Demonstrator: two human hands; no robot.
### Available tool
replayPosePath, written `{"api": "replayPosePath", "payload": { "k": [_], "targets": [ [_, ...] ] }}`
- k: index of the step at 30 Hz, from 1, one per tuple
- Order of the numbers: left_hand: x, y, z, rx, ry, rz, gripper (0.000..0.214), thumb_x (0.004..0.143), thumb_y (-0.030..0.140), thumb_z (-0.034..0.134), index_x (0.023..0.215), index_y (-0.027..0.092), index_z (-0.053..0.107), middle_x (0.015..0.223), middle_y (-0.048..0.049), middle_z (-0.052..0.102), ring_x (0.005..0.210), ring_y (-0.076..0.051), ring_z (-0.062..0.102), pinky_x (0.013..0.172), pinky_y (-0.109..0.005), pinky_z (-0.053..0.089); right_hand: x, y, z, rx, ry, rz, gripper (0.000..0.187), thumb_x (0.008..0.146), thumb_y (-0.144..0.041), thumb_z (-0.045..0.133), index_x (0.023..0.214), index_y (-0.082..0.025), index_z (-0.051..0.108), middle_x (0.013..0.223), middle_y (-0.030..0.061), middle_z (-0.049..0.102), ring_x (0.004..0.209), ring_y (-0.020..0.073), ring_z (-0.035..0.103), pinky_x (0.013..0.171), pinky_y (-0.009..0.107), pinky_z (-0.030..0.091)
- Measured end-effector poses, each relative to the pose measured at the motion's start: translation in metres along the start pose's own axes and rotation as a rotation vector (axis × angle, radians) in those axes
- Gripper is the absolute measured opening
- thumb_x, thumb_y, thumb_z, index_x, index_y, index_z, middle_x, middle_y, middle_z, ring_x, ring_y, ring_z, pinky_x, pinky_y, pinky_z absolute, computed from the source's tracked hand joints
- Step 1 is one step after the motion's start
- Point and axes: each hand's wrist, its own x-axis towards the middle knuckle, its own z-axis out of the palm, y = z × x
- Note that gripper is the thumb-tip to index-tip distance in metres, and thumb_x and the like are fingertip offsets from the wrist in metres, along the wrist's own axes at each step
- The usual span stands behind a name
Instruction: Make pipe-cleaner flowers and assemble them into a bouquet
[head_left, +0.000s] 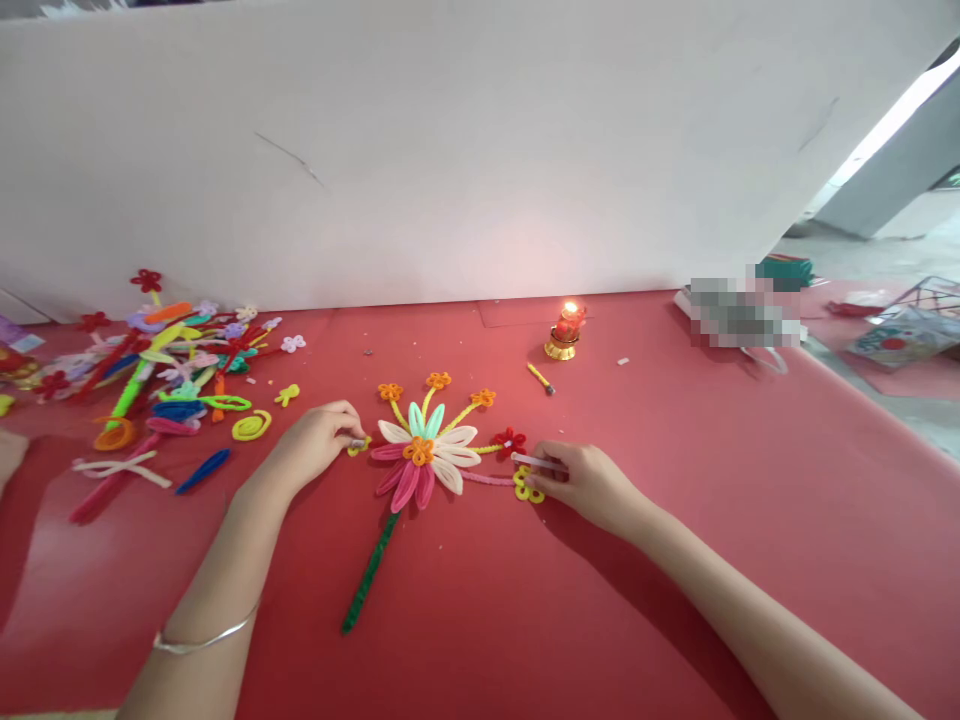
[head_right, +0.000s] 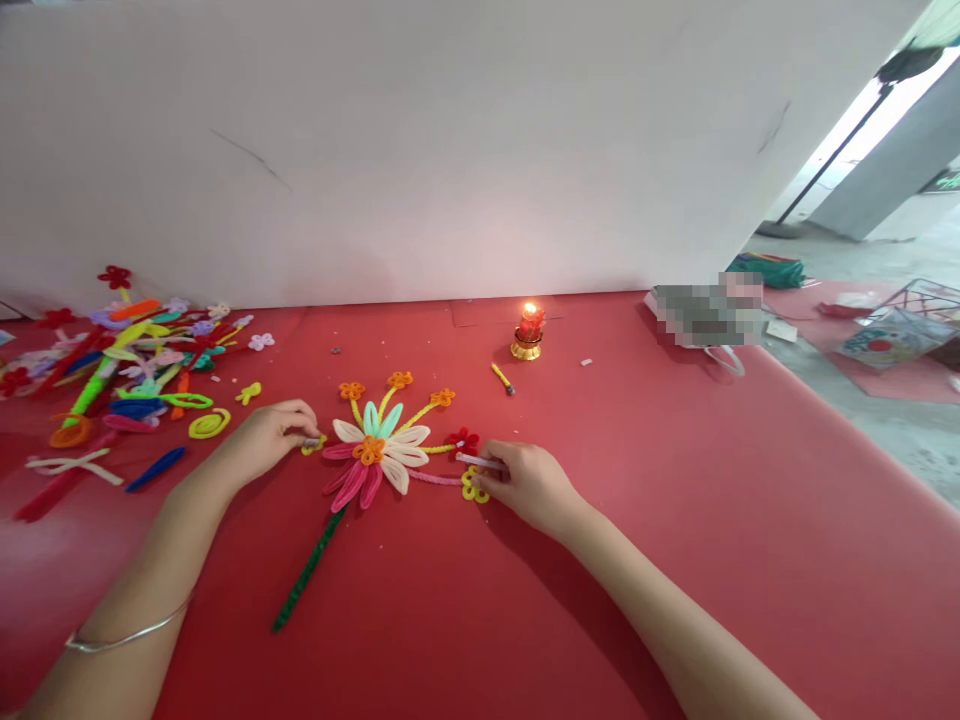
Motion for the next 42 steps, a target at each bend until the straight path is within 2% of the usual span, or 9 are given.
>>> {"api": "replayPosePath", "payload": {
  "k": [5,11,15,17,19,23,28,37,42],
  "targets": [
    [0.001,0.001,0.001,0.052,0.028,0.001,0.015,0.073,0.023,0.052,0.064,0.020,0.064,0.085,-0.0020,0.062,0.076,-0.016,0.058,0.071,-0.027,0.043,0.000,0.000,0.000,0.011,-0.001,0.003,0.018,0.078,-0.037,0.050,0.070,-0.021,0.051,0.063,-0.0026,0.056,0.053,0.0105,0.044,0.052,0.022,0.030],
    [-0.006,0.002,-0.011,-0.071,-0.013,-0.070,0.028,0.076,0.044,0.052,0.078,0.023,0.071,0.101,-0.0033,0.064,0.089,-0.020,0.060,0.079,-0.029,0.046,0.001,-0.002,-0.001,-0.023,0.000,0.007,0.019,0.078,-0.037,0.050,0.068,-0.021,0.050,0.062,-0.0020,0.054,0.052,0.0104,0.042,0.051,0.021,0.029],
    [-0.009,0.001,-0.018,-0.048,0.094,-0.142,0.039,0.080,0.053,0.046,0.096,0.022,0.065,0.106,-0.0049,0.064,0.098,-0.022,0.057,0.086,-0.031,0.044,0.001,-0.003,-0.001,-0.013,-0.010,0.006,0.017,0.078,-0.036,0.049,0.071,-0.021,0.051,0.062,-0.0021,0.054,0.053,0.0105,0.043,0.052,0.021,0.029],
    [-0.009,-0.003,-0.015,0.022,0.129,-0.205,0.045,0.077,0.057,0.048,0.100,0.021,0.060,0.106,-0.0073,0.063,0.097,-0.023,0.057,0.083,-0.033,0.045,0.001,-0.003,-0.001,-0.012,-0.011,0.006,0.018,0.079,-0.037,0.049,0.071,-0.021,0.051,0.063,-0.0019,0.054,0.053,0.0105,0.043,0.052,0.022,0.029],
    [-0.008,-0.010,-0.008,0.130,0.113,-0.245,0.050,0.072,0.060,0.052,0.099,0.018,0.056,0.103,-0.0101,0.061,0.097,-0.026,0.055,0.081,-0.035,0.045,0.001,-0.004,-0.001,-0.009,-0.011,0.011,0.018,0.078,-0.037,0.049,0.070,-0.021,0.051,0.063,-0.0017,0.055,0.053,0.0105,0.043,0.052,0.021,0.029],
    [-0.007,-0.020,0.003,0.326,0.055,-0.310,0.051,0.069,0.061,0.054,0.094,0.017,0.053,0.100,-0.0128,0.056,0.102,-0.031,0.050,0.083,-0.039,0.042,0.001,-0.004,-0.001,-0.016,-0.008,0.014,0.018,0.078,-0.037,0.050,0.069,-0.021,0.050,0.064,-0.0019,0.055,0.053,0.0104,0.043,0.052,0.021,0.030],
    [-0.009,-0.020,0.004,0.393,0.022,-0.350,0.047,0.070,0.060,0.052,0.091,0.018,0.052,0.100,-0.0127,0.054,0.101,-0.032,0.048,0.082,-0.037,0.040,0.001,-0.004,-0.001,-0.033,-0.002,0.007,0.019,0.078,-0.037,0.049,0.069,-0.021,0.051,0.063,-0.0015,0.055,0.053,0.0106,0.044,0.051,0.021,0.029],
    [-0.002,-0.023,0.009,0.360,0.005,-0.327,0.036,0.070,0.050,0.058,0.088,0.021,0.049,0.097,-0.0080,0.057,0.097,-0.027,0.051,0.079,-0.032,0.040,0.001,-0.002,0.000,-0.042,0.007,-0.006,0.017,0.077,-0.035,0.050,0.067,-0.021,0.047,0.063,-0.0021,0.055,0.053,0.0102,0.044,0.051,0.021,0.028],
    [-0.002,-0.008,0.005,0.377,-0.028,-0.325,0.029,0.072,0.047,0.057,0.086,0.022,0.051,0.095,-0.0074,0.056,0.097,-0.027,0.050,0.076,-0.033,0.040,0.002,0.000,0.001,-0.057,0.008,-0.004,0.018,0.078,-0.035,0.050,0.068,-0.021,0.047,0.061,-0.0029,0.054,0.053,0.0102,0.043,0.051,0.021,0.028]
  ]
}}
